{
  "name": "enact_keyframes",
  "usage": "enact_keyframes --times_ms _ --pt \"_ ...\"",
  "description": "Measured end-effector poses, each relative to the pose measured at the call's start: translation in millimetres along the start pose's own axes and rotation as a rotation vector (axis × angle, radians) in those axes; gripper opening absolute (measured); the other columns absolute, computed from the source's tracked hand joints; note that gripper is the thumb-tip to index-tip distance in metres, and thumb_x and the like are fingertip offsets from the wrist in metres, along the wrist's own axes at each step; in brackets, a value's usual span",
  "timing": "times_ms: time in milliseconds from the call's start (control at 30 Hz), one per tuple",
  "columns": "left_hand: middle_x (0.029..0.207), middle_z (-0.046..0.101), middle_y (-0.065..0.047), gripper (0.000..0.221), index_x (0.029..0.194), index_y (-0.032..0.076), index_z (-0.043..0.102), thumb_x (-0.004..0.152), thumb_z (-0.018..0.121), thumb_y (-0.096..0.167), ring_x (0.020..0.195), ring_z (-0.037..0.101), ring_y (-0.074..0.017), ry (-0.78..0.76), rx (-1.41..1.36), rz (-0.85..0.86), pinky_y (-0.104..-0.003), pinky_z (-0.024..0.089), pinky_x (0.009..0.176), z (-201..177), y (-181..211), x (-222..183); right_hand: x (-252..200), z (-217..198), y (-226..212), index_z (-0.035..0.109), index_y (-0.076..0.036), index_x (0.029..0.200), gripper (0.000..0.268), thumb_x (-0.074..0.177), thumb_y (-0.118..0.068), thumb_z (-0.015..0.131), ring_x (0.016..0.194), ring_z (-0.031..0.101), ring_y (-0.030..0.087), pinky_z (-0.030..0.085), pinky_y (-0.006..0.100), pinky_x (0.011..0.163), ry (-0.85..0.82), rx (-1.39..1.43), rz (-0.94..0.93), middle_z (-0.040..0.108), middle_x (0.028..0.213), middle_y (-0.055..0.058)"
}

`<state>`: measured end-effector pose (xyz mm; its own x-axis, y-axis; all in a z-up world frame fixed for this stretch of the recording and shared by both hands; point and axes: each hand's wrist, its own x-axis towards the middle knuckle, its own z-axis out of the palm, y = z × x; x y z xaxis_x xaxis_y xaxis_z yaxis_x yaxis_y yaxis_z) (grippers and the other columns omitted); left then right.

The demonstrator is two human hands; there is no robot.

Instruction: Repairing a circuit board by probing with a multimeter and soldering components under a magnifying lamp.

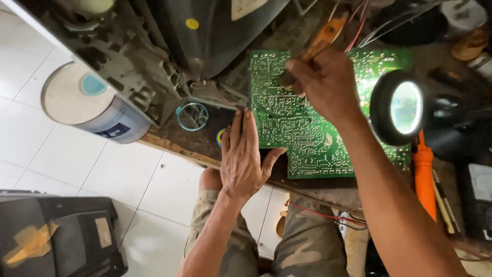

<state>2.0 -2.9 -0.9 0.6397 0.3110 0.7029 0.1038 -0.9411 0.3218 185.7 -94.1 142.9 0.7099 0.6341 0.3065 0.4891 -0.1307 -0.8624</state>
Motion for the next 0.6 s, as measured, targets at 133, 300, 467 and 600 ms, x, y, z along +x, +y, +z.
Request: enact_keyframes --times_ms 133,300,467,600 --pt "0.168 0.055 -0.028 0.103 0.168 -0.012 0.038 0.107 0.061 0.068 0.160 0.048 -0.0445 -0.013 -0.030 0.001 -0.055 0.042 0.126 -1 -5 3 -24 14 24 0.076 0.006 0.120 0.022 0.117 -0.015 0.070 0.064 0.072 0.025 0.059 0.034 0.060 -0.073 -0.099 -0.091 0.074 0.082 0.021" --pt "0.176 0.040 -0.032 0.133 0.174 -0.010 0.023 0.091 0.072 0.082 0.166 0.036 -0.0480 -0.100 -0.181 -0.025 -0.065 0.027 0.132 -6 -5 -7 -81 -12 1 0.077 0.013 0.116 0.034 0.106 -0.019 0.070 0.066 0.074 0.028 0.066 0.040 0.064 -0.357 0.032 0.251 0.078 0.090 0.028" --pt "0.178 0.033 -0.036 0.141 0.171 -0.013 0.024 0.084 0.070 0.088 0.167 0.031 -0.0505 -0.153 -0.266 -0.038 -0.072 0.015 0.133 -13 -6 -7 -151 -34 7 0.077 0.012 0.127 0.040 0.105 -0.021 0.073 0.078 0.080 0.026 0.070 0.038 0.070 -0.128 0.238 0.406 0.078 0.100 0.024" --pt "0.188 0.009 -0.032 0.119 0.179 0.002 0.004 0.103 0.050 0.081 0.177 0.017 -0.0483 -0.179 -0.281 -0.100 -0.077 0.016 0.137 -20 -2 -11 -191 -32 3 0.087 0.002 0.118 0.029 0.100 -0.015 0.074 0.079 0.077 0.025 0.063 0.035 0.070 -0.099 0.169 0.708 0.084 0.093 0.015"
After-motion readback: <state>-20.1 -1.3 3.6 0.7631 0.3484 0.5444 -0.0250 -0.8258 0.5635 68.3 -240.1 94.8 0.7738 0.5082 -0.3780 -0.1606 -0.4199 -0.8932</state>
